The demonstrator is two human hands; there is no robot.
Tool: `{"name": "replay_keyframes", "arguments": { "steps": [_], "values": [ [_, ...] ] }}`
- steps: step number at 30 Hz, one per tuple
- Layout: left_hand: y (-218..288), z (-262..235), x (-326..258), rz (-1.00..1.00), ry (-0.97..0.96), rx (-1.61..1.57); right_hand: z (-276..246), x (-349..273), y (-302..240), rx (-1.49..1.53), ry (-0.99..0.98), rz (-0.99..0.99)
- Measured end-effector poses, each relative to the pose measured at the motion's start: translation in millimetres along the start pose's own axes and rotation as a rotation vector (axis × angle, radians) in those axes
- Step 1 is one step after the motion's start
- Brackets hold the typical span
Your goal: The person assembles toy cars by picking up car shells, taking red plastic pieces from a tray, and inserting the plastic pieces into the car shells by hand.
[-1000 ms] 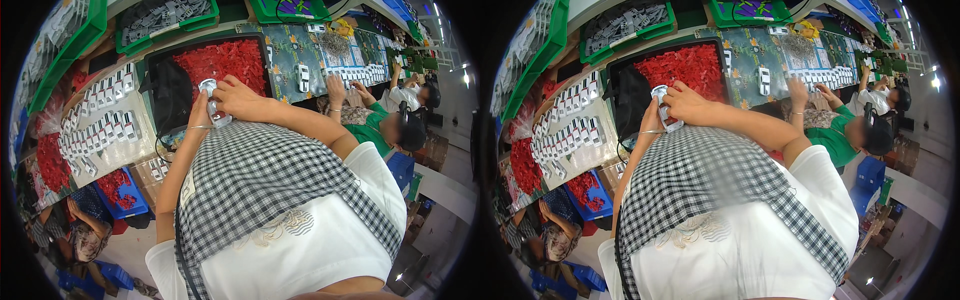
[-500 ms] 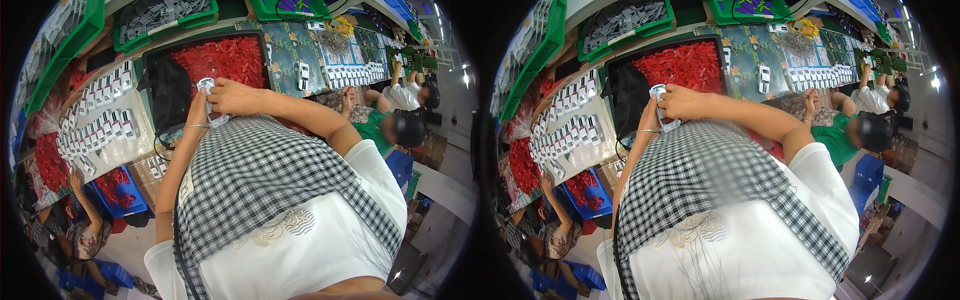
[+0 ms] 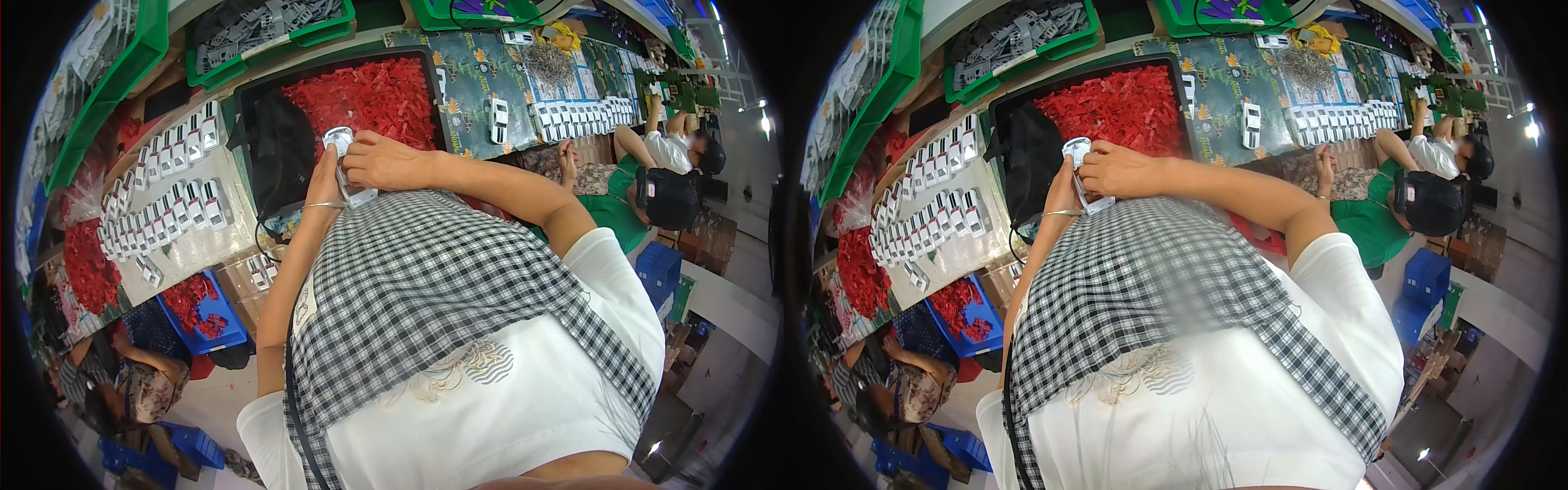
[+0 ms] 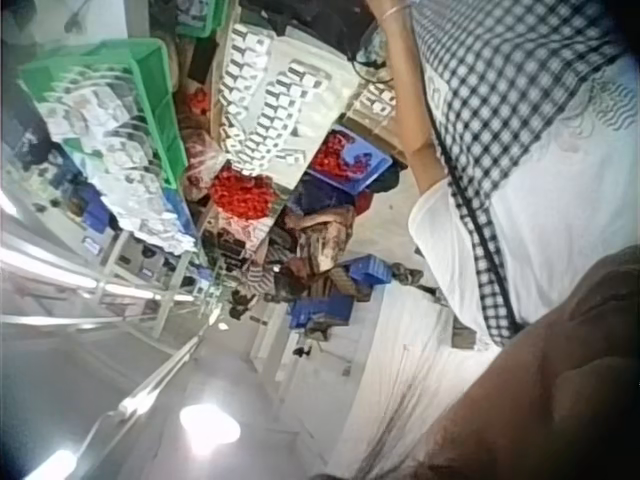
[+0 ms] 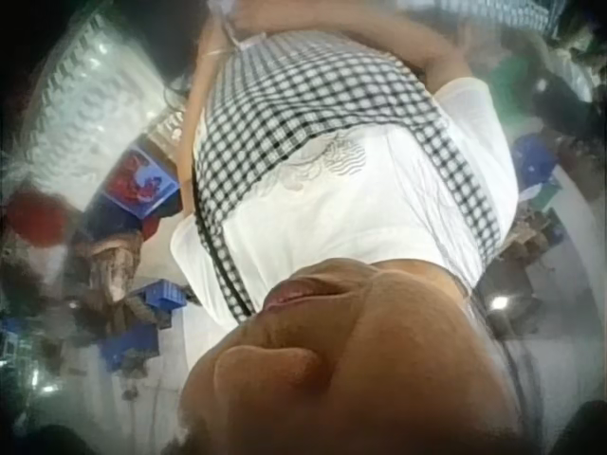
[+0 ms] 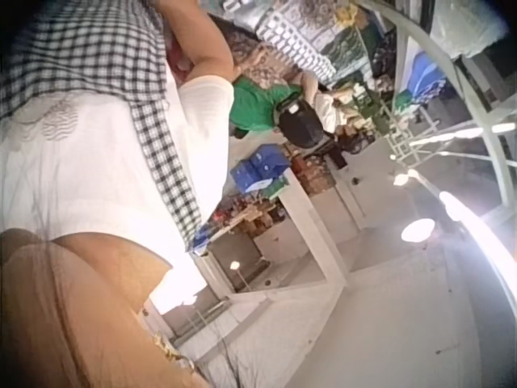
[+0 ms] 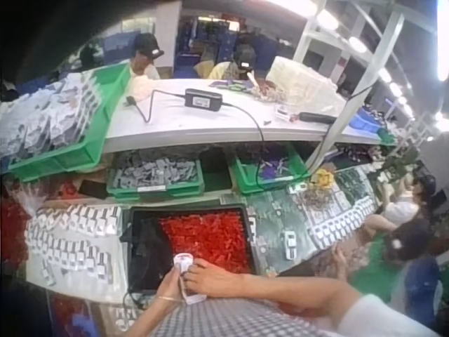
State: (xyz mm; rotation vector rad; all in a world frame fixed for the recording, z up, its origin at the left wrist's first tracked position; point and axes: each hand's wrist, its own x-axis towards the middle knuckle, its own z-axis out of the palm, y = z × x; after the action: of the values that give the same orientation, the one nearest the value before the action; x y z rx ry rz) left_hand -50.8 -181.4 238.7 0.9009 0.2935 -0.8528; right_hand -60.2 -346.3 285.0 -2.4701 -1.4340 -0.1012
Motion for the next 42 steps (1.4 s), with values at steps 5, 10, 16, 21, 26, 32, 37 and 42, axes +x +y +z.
{"name": "replay_keyframes", "arguments": {
  "steps": [5,10,16,21,26,32,37,42],
  "values": [
    [3,-2,-2,0.009,0.034,0.047,-11,5,-5,0.037,-0.101,0.161],
    [2,-4,-1,0.048,0.036,0.099,-13,16,-2,-0.021,-0.198,0.058],
    [6,-10,-2,0.007,0.028,0.093,-8,13,11,0.038,-0.144,-0.075],
    [8,-5,-3,0.042,0.079,0.002,2,5,6,0.078,0.039,0.035],
    [5,-14,-1,0.079,0.071,0.023,9,6,-1,0.142,0.111,0.173],
    [8,-10,-6,0.157,0.06,0.109,9,13,4,0.077,0.048,0.065],
    [7,-8,-3,0.326,0.037,0.305,8,12,-3,-0.056,0.031,0.188],
    [8,-15,-1,0.026,0.094,0.023,12,7,6,0.063,0.097,-0.021]
  ]
}}
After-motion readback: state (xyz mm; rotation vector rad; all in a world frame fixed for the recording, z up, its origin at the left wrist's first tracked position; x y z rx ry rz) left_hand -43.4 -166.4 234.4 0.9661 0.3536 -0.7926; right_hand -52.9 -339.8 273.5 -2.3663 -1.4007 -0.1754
